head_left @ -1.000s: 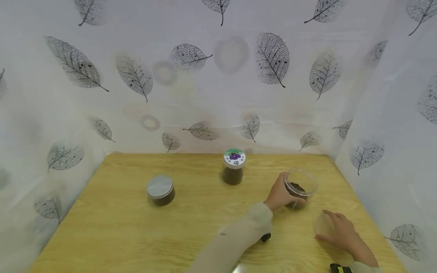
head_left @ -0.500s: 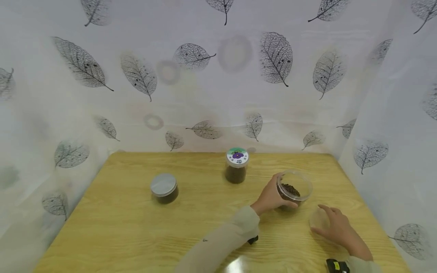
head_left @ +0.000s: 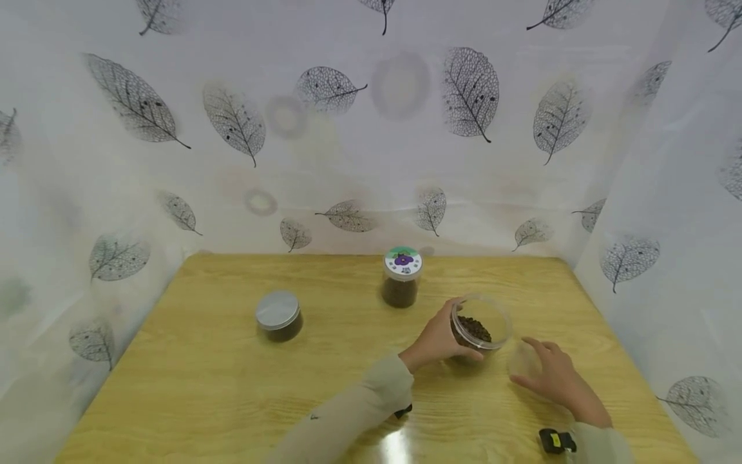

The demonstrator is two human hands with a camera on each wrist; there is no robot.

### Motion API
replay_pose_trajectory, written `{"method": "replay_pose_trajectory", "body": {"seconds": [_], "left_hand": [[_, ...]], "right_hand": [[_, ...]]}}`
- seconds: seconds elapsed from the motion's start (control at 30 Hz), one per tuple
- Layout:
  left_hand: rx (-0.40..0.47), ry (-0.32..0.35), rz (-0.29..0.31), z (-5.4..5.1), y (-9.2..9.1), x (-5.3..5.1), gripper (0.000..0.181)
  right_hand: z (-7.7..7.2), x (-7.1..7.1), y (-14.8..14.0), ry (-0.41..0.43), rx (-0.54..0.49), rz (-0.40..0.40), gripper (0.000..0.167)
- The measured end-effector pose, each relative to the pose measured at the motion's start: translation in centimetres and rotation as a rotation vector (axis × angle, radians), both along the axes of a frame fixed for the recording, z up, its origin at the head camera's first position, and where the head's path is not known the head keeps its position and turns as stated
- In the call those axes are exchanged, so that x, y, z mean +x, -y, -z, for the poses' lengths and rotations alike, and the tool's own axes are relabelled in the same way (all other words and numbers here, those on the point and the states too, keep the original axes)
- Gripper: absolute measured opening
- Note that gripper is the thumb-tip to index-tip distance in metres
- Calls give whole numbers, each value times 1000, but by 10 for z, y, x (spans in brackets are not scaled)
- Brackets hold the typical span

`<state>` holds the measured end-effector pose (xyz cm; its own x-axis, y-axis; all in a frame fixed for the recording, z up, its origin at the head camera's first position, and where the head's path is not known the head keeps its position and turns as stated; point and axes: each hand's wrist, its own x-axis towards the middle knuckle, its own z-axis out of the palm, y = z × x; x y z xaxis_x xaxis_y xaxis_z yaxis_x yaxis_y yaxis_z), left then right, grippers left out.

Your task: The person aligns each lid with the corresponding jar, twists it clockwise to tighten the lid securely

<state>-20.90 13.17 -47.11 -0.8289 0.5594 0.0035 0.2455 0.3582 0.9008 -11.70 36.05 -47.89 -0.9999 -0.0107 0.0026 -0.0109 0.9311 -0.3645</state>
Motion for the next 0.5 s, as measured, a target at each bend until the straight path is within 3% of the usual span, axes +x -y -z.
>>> {"method": "replay_pose_trajectory", "body": {"seconds": [0.5], "left_hand": [[-50,-51,53,3,41,7,110]], "right_hand": [[-3,-5,26,-28,-38,-62,82]]}}
